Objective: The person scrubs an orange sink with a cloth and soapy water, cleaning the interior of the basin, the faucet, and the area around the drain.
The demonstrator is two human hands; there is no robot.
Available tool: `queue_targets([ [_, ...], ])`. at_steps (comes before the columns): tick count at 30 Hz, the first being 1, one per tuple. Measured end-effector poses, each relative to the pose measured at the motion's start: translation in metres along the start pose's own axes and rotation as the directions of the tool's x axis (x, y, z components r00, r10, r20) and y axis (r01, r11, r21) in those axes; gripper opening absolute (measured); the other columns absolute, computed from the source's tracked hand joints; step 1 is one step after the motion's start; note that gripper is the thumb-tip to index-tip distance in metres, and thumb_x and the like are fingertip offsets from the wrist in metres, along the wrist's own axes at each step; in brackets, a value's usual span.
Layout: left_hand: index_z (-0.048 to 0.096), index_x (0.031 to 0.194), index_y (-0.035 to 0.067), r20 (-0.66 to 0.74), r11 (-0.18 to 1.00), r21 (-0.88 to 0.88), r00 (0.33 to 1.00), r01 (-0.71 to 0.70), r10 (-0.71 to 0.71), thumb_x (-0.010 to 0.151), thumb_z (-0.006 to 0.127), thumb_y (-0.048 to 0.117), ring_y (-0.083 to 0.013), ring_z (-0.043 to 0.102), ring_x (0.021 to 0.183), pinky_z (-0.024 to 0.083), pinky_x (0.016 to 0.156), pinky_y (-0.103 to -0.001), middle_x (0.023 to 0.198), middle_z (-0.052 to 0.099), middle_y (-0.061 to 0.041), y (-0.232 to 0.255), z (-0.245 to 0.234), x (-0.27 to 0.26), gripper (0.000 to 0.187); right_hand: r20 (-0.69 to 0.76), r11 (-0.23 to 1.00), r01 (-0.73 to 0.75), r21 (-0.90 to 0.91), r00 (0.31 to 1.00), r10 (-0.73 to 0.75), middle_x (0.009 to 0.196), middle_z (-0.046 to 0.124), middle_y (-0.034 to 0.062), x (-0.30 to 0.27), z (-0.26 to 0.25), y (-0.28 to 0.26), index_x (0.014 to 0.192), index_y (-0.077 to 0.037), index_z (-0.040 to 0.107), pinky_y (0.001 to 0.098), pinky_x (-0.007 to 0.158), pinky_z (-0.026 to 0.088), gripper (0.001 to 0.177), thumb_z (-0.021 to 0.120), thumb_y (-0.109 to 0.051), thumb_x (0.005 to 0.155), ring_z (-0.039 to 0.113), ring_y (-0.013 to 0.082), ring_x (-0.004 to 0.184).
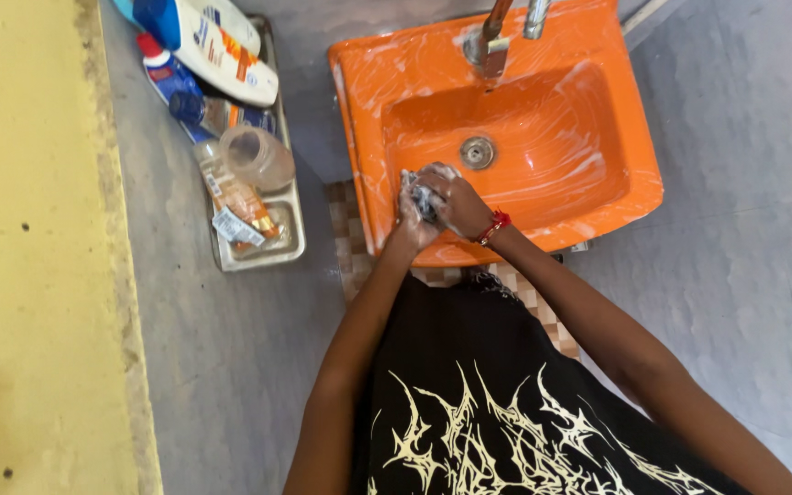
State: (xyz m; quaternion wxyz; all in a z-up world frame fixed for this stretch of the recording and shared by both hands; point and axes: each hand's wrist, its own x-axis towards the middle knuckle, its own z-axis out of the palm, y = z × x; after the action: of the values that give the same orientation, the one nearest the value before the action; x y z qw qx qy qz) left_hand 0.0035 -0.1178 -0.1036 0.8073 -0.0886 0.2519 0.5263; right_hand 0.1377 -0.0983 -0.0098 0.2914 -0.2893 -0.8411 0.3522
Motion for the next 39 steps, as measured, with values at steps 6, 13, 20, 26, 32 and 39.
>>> queue_targets([
  [6,0.060,0.114,0.007,0.080,0.929,0.122,0.937,-0.349,0.341,0.110,0.024,0.059,-0.0261,0.064,0.103,0.060,0.088,-0.041,0.112,0.065,-0.012,-0.020,-0.063,0.027,0.063,0.036,0.966,-0.059,-0.250,0.997,0.071,0.115,0.066,0.0174,-0.001,0.004,-0.031,0.126,-0.005,0.064,0.0545,0.098,0.049,0.036,0.060,-0.022,0.095,0.058,0.0414,0.116],
  [13,0.058,0.123,0.005,-0.292,0.970,0.032,0.926,-0.239,0.238,0.107,0.021,0.054,-0.0258,0.064,0.109,0.060,0.091,-0.040,0.123,0.062,-0.018,-0.026,-0.044,0.052,0.064,-0.087,0.948,0.048,-0.315,0.993,-0.079,0.121,0.067,0.0240,-0.004,0.011,-0.023,0.126,-0.004,0.064,0.0593,0.105,0.044,0.031,0.060,-0.023,0.103,0.062,0.0401,0.110],
  [20,0.061,0.118,0.010,-0.112,0.977,0.015,0.970,-0.214,0.215,0.106,0.026,0.057,-0.0250,0.065,0.100,0.058,0.084,-0.041,0.113,0.066,-0.012,-0.039,-0.021,0.042,0.060,-0.158,0.914,0.119,-0.389,0.968,-0.194,0.111,0.071,0.0178,-0.015,0.002,0.004,0.112,-0.002,0.067,0.0573,0.104,0.046,0.020,0.063,-0.017,0.100,0.068,0.0390,0.103],
  [26,0.062,0.113,0.012,-0.002,0.985,-0.076,0.988,-0.157,0.157,0.104,0.034,0.057,-0.0268,0.066,0.101,0.056,0.091,-0.045,0.109,0.068,-0.009,-0.048,0.013,0.027,0.054,-0.106,0.941,0.154,-0.301,0.975,-0.194,0.110,0.070,0.0212,-0.023,-0.026,0.006,0.113,0.003,0.066,0.0502,0.097,0.050,0.020,0.060,-0.011,0.099,0.067,0.0397,0.103],
  [32,0.063,0.115,0.013,-0.188,0.981,-0.033,0.965,-0.192,0.183,0.104,0.035,0.055,-0.0247,0.065,0.099,0.054,0.089,-0.043,0.110,0.067,-0.006,-0.063,0.037,0.031,0.051,-0.065,0.938,0.136,-0.317,0.984,-0.165,0.098,0.069,0.0202,-0.029,-0.040,0.016,0.115,0.001,0.067,0.0560,0.109,0.047,0.026,0.059,-0.015,0.096,0.066,0.0364,0.091],
  [39,0.062,0.115,0.012,-0.260,0.944,0.017,0.910,-0.330,0.323,0.104,0.040,0.052,-0.0209,0.063,0.094,0.054,0.086,-0.038,0.104,0.066,-0.005,-0.075,0.019,0.051,0.047,-0.056,0.971,0.142,-0.190,0.986,-0.155,0.106,0.068,0.0221,-0.034,-0.049,0.016,0.113,0.001,0.064,0.0522,0.094,0.049,0.022,0.057,-0.013,0.097,0.064,0.0400,0.097],
])
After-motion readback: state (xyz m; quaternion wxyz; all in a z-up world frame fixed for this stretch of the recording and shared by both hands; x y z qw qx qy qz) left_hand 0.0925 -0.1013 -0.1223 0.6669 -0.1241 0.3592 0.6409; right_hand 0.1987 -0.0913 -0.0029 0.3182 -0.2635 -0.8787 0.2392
